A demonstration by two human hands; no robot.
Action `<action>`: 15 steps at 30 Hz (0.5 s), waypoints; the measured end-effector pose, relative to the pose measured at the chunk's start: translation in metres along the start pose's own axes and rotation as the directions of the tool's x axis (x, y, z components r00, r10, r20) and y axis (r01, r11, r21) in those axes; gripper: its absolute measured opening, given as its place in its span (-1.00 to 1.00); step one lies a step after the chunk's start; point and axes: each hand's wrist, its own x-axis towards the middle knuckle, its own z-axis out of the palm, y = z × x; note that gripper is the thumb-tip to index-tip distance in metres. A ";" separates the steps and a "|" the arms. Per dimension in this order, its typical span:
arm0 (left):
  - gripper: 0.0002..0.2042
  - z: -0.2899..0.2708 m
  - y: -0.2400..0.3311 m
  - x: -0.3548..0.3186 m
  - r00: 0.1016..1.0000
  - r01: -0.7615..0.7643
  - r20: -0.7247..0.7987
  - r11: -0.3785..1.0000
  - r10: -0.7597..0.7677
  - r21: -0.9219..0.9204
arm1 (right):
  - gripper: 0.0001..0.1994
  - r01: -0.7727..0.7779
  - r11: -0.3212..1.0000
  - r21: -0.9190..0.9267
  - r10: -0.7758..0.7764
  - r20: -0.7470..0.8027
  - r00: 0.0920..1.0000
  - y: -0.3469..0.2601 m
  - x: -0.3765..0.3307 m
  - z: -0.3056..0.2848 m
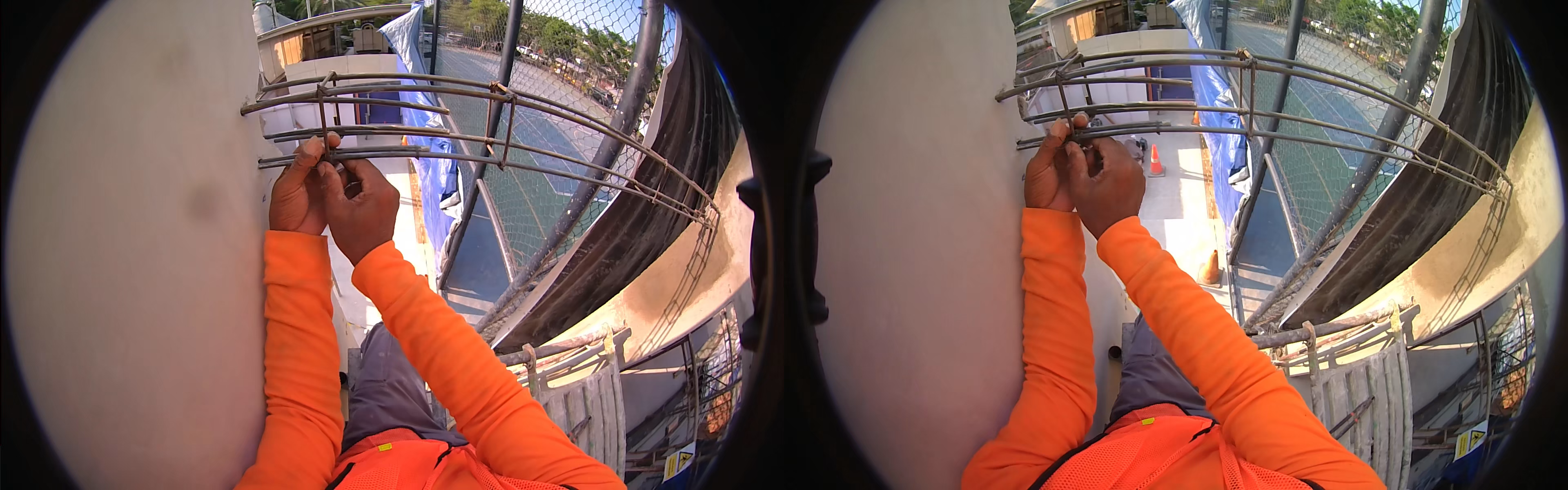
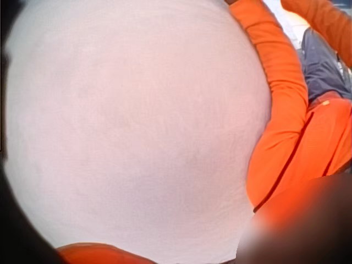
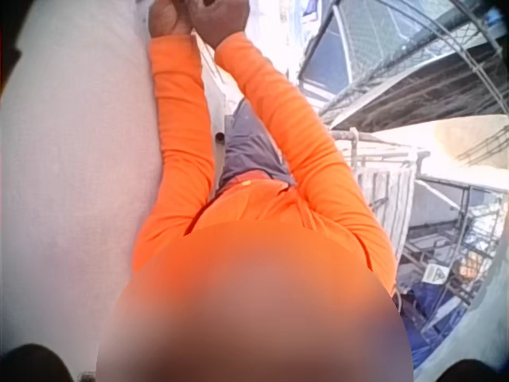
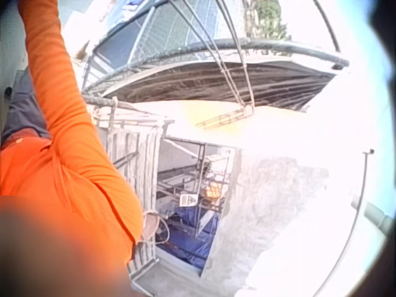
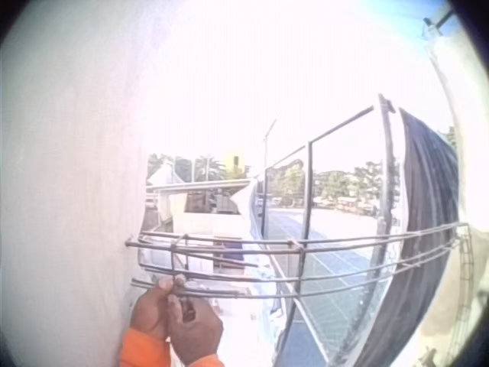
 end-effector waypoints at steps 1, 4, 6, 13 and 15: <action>-0.76 0.000 0.000 -0.005 0.999 -0.024 -0.022 0.999 0.025 0.048 | -0.76 -0.058 0.994 0.098 0.054 0.046 0.998 -0.002 0.000 -0.003; -0.68 0.001 -0.002 -0.013 0.999 -0.045 -0.024 0.997 0.047 0.061 | -0.69 -0.178 0.931 0.319 0.149 0.112 0.982 -0.012 -0.008 -0.007; -0.66 -0.005 -0.004 -0.010 0.999 -0.048 -0.015 0.998 0.048 0.043 | -0.66 -0.212 0.905 0.369 0.173 0.137 0.975 -0.017 -0.011 -0.008; -0.59 -0.019 -0.003 -0.006 0.990 -0.015 0.141 0.999 0.009 0.043 | -0.64 -0.250 0.898 0.363 0.179 0.218 0.959 -0.030 -0.014 -0.012; -0.59 -0.017 -0.004 -0.008 0.987 0.010 0.159 0.999 -0.017 0.045 | -0.65 -0.257 0.928 0.269 0.216 0.173 0.961 -0.028 -0.006 -0.008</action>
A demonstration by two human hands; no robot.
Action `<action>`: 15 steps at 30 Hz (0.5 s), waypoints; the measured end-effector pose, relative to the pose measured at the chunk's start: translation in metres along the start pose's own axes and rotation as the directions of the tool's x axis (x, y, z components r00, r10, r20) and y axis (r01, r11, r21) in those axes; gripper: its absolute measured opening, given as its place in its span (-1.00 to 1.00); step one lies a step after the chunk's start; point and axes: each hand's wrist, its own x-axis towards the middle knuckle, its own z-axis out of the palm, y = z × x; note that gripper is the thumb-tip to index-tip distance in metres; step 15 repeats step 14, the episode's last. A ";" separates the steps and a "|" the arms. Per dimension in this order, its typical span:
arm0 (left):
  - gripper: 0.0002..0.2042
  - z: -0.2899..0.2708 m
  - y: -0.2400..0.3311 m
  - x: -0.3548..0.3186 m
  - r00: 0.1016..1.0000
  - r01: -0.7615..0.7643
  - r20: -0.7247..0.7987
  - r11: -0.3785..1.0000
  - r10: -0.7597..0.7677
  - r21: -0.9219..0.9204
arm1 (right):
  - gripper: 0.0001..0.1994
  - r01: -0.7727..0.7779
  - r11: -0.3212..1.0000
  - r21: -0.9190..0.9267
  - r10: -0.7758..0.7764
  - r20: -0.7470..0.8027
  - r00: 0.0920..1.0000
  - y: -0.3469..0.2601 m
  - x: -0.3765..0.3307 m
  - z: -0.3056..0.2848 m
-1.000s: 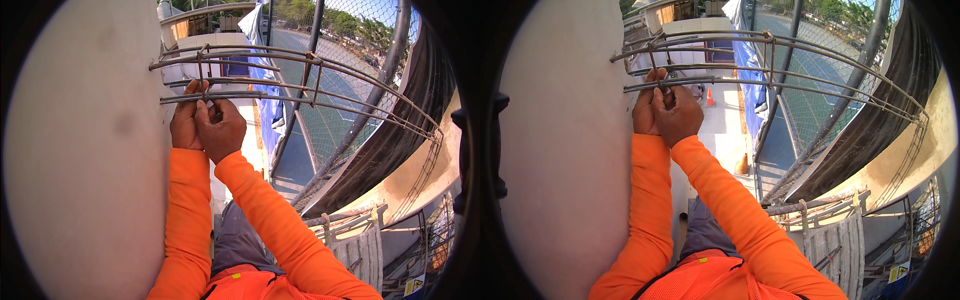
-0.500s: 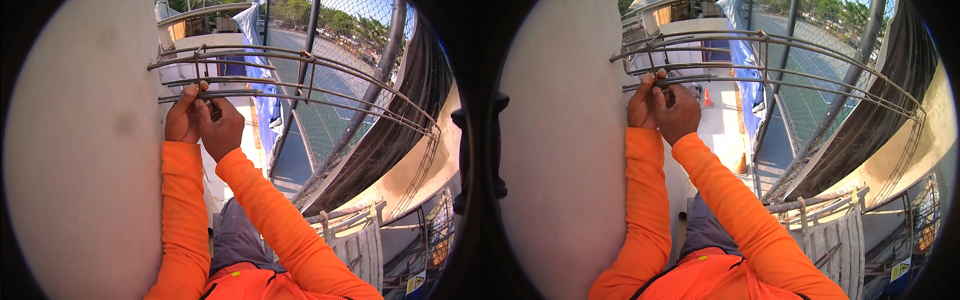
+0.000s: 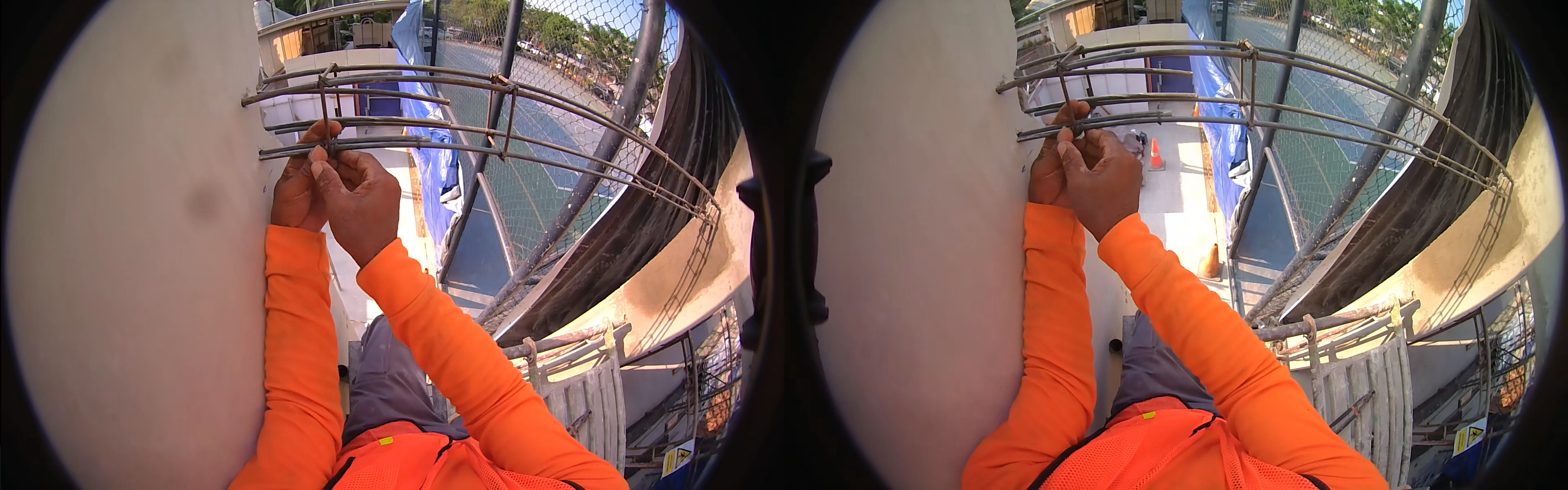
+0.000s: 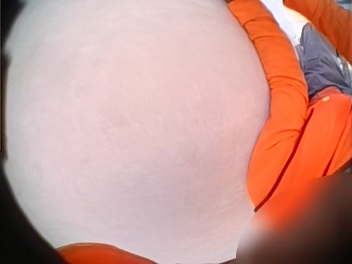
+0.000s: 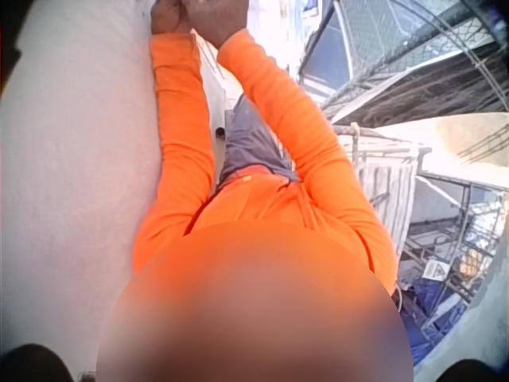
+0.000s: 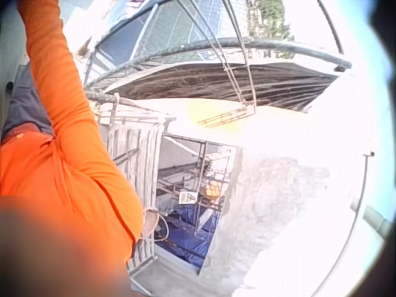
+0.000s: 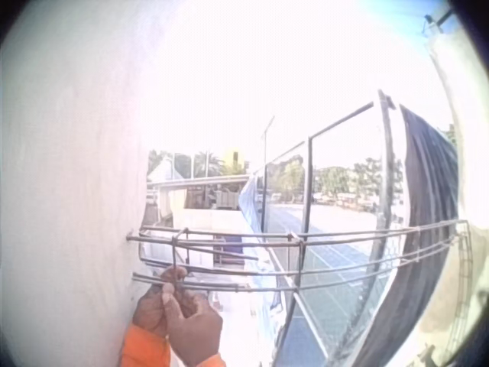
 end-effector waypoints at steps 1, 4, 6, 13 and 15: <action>-0.59 0.002 0.002 0.000 0.998 -0.003 0.067 1.000 0.003 -0.005 | -0.67 0.030 0.999 -0.020 -0.030 0.007 1.000 0.000 0.002 0.000; -0.61 0.013 -0.007 -0.005 0.989 -0.099 -0.114 0.995 0.096 -0.021 | -0.72 0.045 0.989 -0.138 -0.046 -0.004 0.999 0.003 0.003 -0.004; -0.65 0.020 -0.012 -0.016 0.953 -0.138 -0.261 0.987 0.154 0.078 | -0.76 0.051 0.972 -0.230 -0.063 -0.042 0.997 0.006 0.004 -0.005; -0.74 0.032 -0.026 -0.042 0.902 0.024 -0.417 0.953 0.110 0.302 | -0.78 0.262 0.841 -0.473 -0.318 -0.041 0.947 0.011 0.009 -0.016; -0.70 0.033 -0.024 -0.040 0.907 0.037 -0.417 0.975 0.058 0.218 | -0.77 0.228 0.847 -0.480 -0.264 -0.009 0.964 0.010 0.010 -0.019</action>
